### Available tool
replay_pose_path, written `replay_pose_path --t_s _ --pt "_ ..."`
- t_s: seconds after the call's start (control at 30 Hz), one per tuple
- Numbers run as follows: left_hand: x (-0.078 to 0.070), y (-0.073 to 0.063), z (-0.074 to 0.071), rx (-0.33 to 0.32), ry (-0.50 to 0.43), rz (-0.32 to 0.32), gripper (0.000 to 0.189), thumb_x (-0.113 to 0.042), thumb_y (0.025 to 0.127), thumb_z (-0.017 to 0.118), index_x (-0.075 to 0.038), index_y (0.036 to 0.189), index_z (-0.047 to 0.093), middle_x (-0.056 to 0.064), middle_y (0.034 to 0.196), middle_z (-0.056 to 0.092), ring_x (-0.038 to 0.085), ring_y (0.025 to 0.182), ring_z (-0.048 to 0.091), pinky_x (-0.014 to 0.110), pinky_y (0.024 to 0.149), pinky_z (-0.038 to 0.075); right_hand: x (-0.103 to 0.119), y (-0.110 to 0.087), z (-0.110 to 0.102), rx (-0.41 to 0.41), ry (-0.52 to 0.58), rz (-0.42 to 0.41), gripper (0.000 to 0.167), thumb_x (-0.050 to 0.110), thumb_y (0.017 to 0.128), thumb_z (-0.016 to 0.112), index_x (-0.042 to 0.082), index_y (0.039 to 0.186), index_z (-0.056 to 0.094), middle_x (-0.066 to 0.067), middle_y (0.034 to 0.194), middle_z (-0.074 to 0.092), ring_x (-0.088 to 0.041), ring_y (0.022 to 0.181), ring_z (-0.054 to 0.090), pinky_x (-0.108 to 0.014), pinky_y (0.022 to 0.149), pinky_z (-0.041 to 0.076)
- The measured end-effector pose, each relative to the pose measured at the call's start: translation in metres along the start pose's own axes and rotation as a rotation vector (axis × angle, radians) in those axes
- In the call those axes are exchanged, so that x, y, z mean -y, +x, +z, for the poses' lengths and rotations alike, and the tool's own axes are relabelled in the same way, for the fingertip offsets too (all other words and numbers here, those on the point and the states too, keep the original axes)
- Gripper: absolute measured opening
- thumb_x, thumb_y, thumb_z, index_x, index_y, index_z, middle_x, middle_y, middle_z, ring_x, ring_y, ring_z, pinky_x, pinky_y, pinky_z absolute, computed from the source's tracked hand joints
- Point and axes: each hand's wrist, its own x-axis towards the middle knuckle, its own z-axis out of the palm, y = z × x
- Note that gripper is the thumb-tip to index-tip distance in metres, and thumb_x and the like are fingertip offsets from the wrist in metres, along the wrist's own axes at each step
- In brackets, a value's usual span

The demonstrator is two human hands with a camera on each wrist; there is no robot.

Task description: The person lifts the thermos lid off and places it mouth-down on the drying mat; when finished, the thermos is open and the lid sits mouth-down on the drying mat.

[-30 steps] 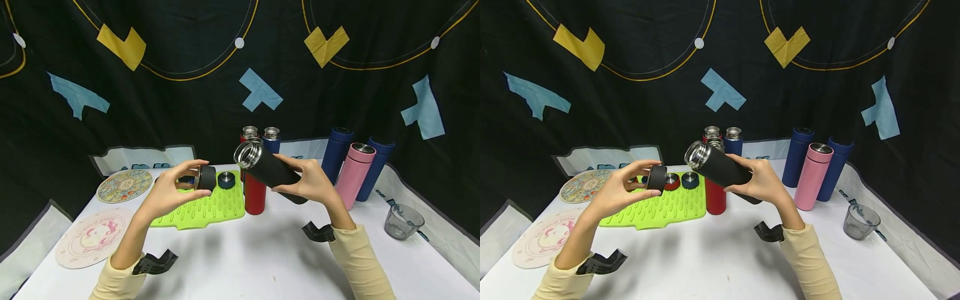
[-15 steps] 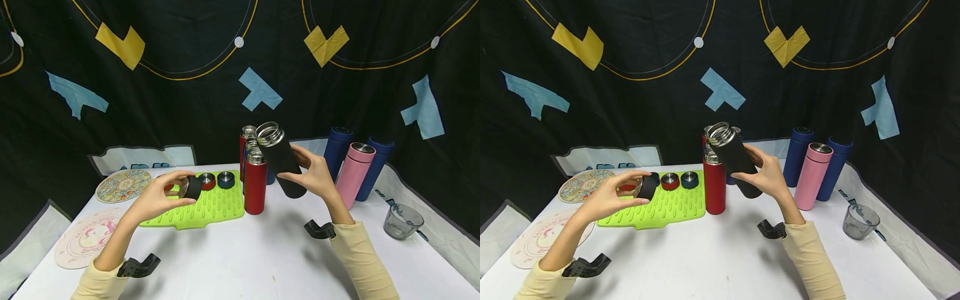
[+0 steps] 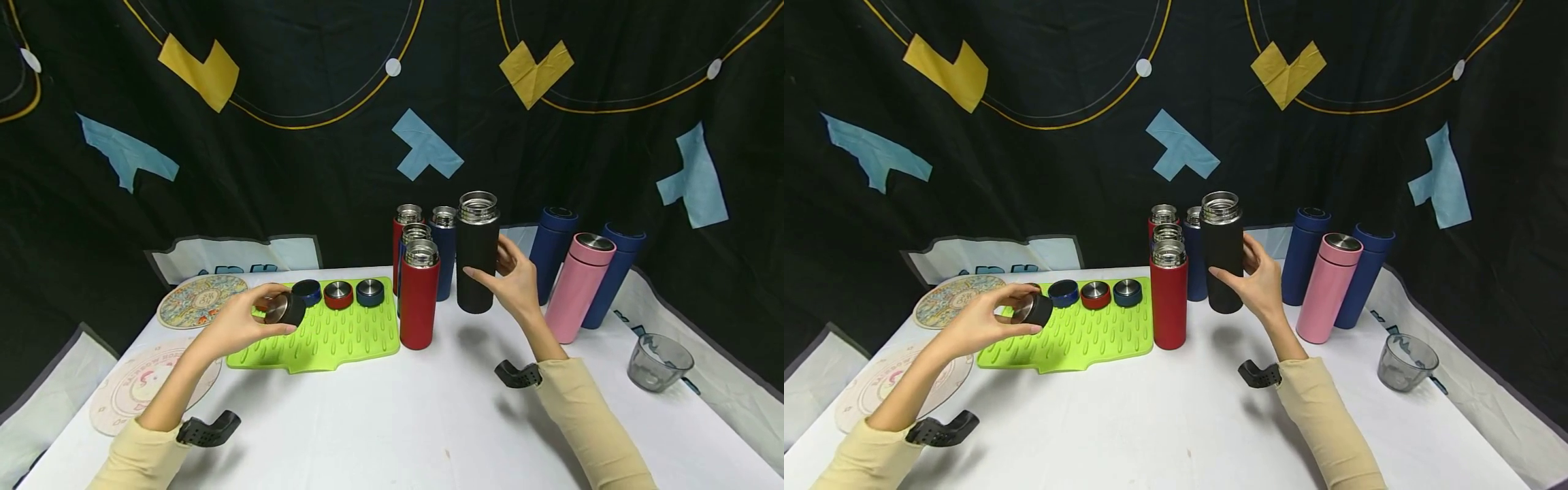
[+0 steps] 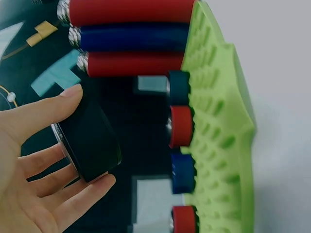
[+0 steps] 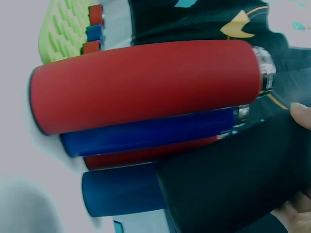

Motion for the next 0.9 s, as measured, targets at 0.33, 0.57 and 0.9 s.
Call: replay_pose_path --t_s 0.33,0.57,0.9 --pt "0.035 0.008 -0.001 -0.007 0.066 -0.054 0.066 -0.025 0.073 0.085 0.004 0.125 0.056 0.022 0.112 0.063 0.039 0.101 0.060 0.051 0.081 0.051 0.014 -0.008 0.016 -0.019 0.013 0.096 0.071 -0.001 0.074 0.080 -0.008 0.135 0.043 -0.025 0.124 0.060 -0.035 0.110 0.060 -0.042 0.098 0.047" --pt "0.058 0.013 0.002 -0.008 0.111 -0.085 0.069 -0.025 0.072 0.086 0.009 0.123 0.055 0.027 0.108 0.062 0.041 0.096 0.060 0.048 0.075 0.053 -0.024 -0.005 0.030 -0.048 0.085 0.118 0.073 0.003 0.073 0.083 -0.004 0.133 0.042 -0.021 0.122 0.062 -0.026 0.102 0.061 -0.027 0.091 0.050" --pt "0.087 0.018 0.008 0.042 0.160 -0.171 0.069 -0.024 0.072 0.085 0.012 0.121 0.055 0.032 0.110 0.060 0.045 0.101 0.058 0.056 0.082 0.049 -0.049 -0.002 0.047 -0.147 0.087 0.183 0.076 0.010 0.072 0.085 0.000 0.134 0.042 -0.021 0.122 0.061 -0.028 0.108 0.060 -0.033 0.091 0.050"
